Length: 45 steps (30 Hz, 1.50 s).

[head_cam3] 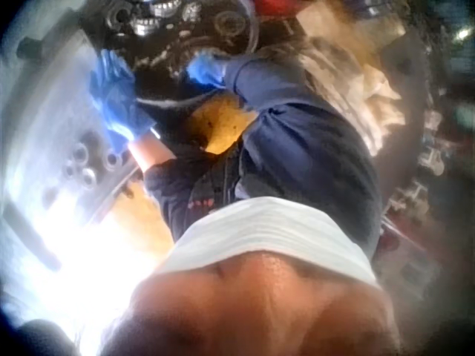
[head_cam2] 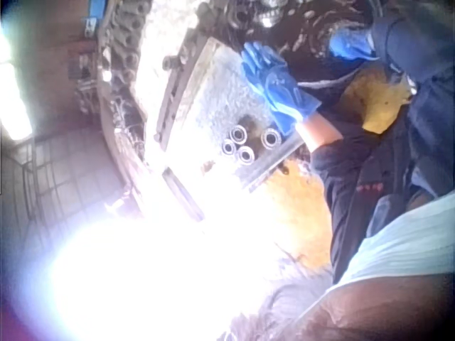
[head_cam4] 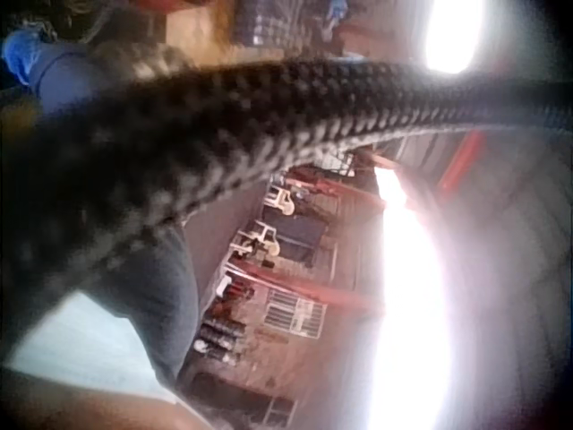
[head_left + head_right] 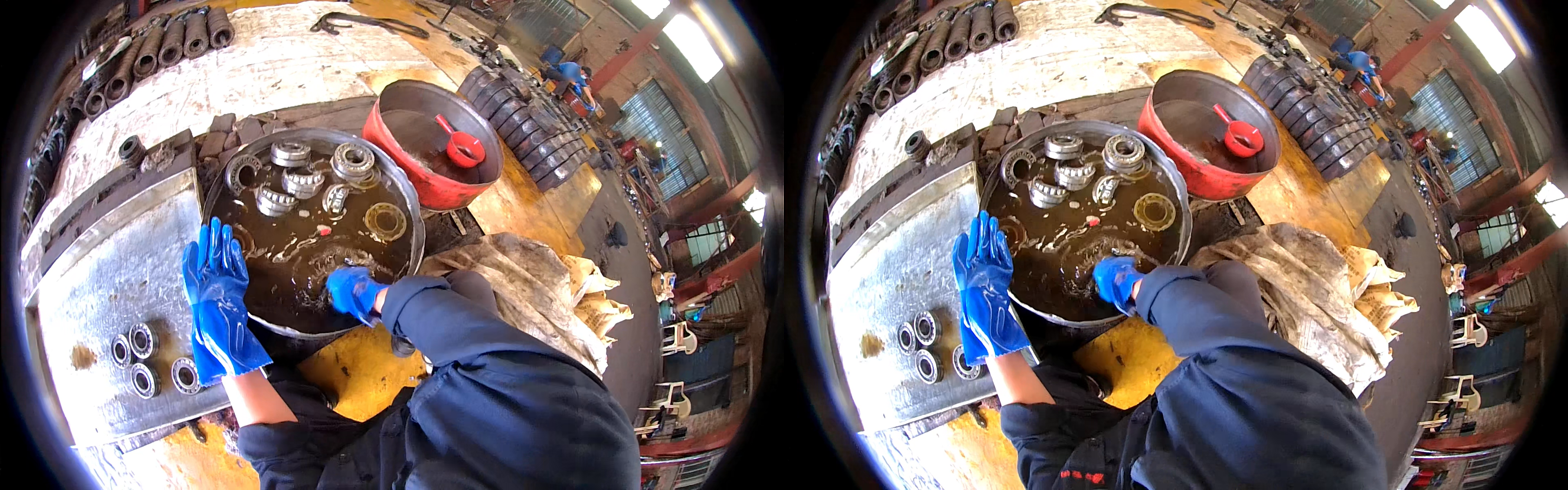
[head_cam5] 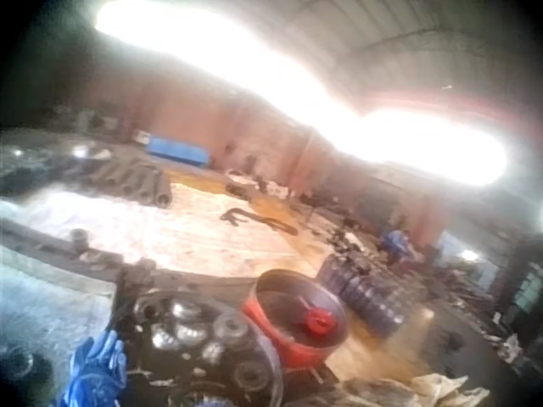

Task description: The person repeatedly picks up metal bearings from a metal tray, dips them into a red bucket containing a dark liquid, and places them back into the tray. The person handles the bearings one at a time, rotating them while submerged in the liquid, and then returns them to the tray.

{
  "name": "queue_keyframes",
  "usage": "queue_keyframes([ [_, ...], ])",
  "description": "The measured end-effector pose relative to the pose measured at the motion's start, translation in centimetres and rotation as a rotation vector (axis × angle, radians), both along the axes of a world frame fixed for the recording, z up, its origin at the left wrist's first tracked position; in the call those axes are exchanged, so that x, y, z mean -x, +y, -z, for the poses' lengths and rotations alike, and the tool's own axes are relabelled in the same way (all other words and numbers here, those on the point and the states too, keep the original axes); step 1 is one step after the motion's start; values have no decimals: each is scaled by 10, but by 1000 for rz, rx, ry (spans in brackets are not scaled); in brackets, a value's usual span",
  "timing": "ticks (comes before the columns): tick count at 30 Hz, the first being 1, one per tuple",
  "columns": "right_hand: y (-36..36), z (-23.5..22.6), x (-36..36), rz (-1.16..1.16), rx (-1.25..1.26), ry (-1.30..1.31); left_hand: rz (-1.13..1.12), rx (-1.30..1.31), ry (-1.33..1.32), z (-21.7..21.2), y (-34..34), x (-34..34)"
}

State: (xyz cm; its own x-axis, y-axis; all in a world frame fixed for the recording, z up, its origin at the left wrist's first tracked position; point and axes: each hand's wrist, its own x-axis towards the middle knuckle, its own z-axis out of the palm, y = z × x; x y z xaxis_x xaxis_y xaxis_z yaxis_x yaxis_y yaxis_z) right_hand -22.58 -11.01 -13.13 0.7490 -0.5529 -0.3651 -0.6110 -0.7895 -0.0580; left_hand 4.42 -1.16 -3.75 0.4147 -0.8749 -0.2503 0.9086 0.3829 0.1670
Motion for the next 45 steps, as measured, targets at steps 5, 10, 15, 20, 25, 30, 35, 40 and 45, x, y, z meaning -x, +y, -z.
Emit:
queue_keyframes([
  [5, -17, 26, 33, -203, -313, -747, 4, -59, -101, -19, 5, 19],
  [10, -19, -2, -7, -629, 118, 125, -94, 321, -218, -2, 18, 38],
  [15, -7, -31, 3, 163, -401, -152, -227, 311, -338, -5, 29, 40],
  [20, -12, -10, -11, -402, -87, 198, -210, 137, -232, -21, 21, 46],
  [25, -10, -16, -18, -537, -36, 302, -165, -2, -108, -29, 17, 36],
  [30, -34, 11, 20, 75, -312, 6, -101, -7, -43, -30, 7, 31],
  [35, -22, 1, 2, -534, 135, 239, -46, 7, -65, -30, 8, 26],
  [40, -15, -13, -10, -543, 48, 238, -85, -3, -110, -29, 12, 31],
  [45, -10, -11, 6, 98, -205, -12, -75, -13, -102, -36, 14, 30],
])
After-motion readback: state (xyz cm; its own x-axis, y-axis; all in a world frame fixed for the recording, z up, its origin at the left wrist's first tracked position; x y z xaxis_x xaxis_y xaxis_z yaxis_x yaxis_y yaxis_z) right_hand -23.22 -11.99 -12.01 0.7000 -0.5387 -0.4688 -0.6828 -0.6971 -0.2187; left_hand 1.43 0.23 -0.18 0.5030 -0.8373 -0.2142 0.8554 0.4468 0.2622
